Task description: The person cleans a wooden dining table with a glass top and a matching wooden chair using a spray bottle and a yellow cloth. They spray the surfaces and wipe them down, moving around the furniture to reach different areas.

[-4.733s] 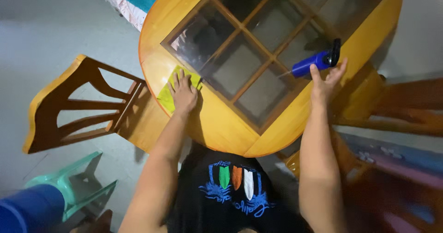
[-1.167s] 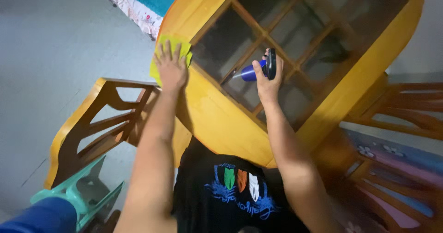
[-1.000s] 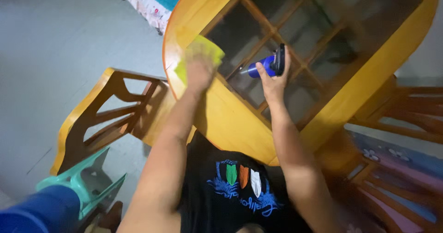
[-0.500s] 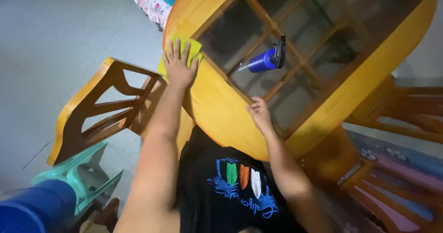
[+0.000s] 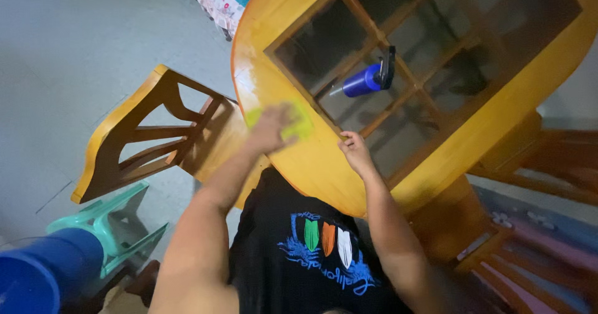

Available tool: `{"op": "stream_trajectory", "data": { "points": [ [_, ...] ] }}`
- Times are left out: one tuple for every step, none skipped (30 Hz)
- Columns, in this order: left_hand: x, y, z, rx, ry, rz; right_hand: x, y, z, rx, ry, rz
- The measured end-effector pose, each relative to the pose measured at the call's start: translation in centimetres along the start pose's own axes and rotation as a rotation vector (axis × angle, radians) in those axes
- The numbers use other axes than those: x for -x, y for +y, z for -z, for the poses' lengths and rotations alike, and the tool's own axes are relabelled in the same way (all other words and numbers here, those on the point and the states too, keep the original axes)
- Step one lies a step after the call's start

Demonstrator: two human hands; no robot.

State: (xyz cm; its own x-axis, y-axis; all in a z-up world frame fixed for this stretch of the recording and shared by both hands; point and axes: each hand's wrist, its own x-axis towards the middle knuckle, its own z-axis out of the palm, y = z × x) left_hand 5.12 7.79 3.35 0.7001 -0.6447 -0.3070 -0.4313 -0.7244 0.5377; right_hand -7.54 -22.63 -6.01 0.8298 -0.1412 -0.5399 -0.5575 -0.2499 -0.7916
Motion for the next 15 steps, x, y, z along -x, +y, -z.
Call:
{"op": "stream_trajectory", "data": {
  "points": [
    [-0.1, -1.8, 1.4, 0.000, 0.075, 0.143, 0.3, -0.3, 0.1, 0.009, -0.003, -0.024],
    [-0.6, -3.2, 2.7, 0.000, 0.149, 0.287, 0.5, -0.6, 0.2, 0.018, -0.007, -0.048],
    [-1.5, -4.5, 3.8, -0.068, 0.237, 0.350, 0.7, -0.9, 0.3, 0.021, -0.004, -0.045],
    [-2.2, -5.5, 4.6, -0.137, 0.325, 0.412, 0.9, -1.3, 0.4, 0.025, -0.002, -0.042],
    [-2.7, -5.6, 4.3, -0.127, 0.384, 0.447, 1.0, -1.5, 0.4, 0.027, 0.000, -0.040],
    [-3.3, -5.4, 3.6, -0.116, 0.444, 0.482, 1.0, -1.5, 0.3, 0.068, 0.008, -0.041],
    [-3.7, -5.1, 2.7, -0.103, 0.507, 0.519, 0.9, -1.6, 0.4, 0.114, 0.016, -0.039],
    [-3.4, -4.5, 1.4, -0.164, 0.487, 0.497, 0.9, -1.6, 0.5, 0.159, 0.024, -0.037],
    [-2.8, -3.6, 0.0, -0.230, 0.476, 0.473, 0.6, -1.6, 0.4, 0.138, 0.033, -0.022],
    [-2.1, -2.6, -1.3, -0.295, 0.463, 0.449, 0.6, -1.7, 0.2, 0.118, 0.042, -0.006],
    [-1.3, -1.5, -2.6, -0.426, 0.448, 0.377, 0.8, -1.8, 0.1, 0.096, 0.050, 0.005],
    [-0.5, -0.6, -3.4, -0.555, 0.432, 0.304, 0.8, -2.1, 0.3, 0.121, 0.031, -0.015],
    [0.5, -0.2, -3.6, -0.463, 0.262, 0.237, 1.0, -2.5, 0.5, 0.143, 0.016, -0.037],
    [1.6, 0.1, -3.5, -0.368, 0.093, 0.173, 1.1, -3.0, 0.6, 0.165, 0.000, -0.059],
    [2.2, 0.4, -3.3, -0.268, -0.079, 0.111, 1.4, -3.4, 0.7, 0.155, -0.009, -0.074]
  ]
}}
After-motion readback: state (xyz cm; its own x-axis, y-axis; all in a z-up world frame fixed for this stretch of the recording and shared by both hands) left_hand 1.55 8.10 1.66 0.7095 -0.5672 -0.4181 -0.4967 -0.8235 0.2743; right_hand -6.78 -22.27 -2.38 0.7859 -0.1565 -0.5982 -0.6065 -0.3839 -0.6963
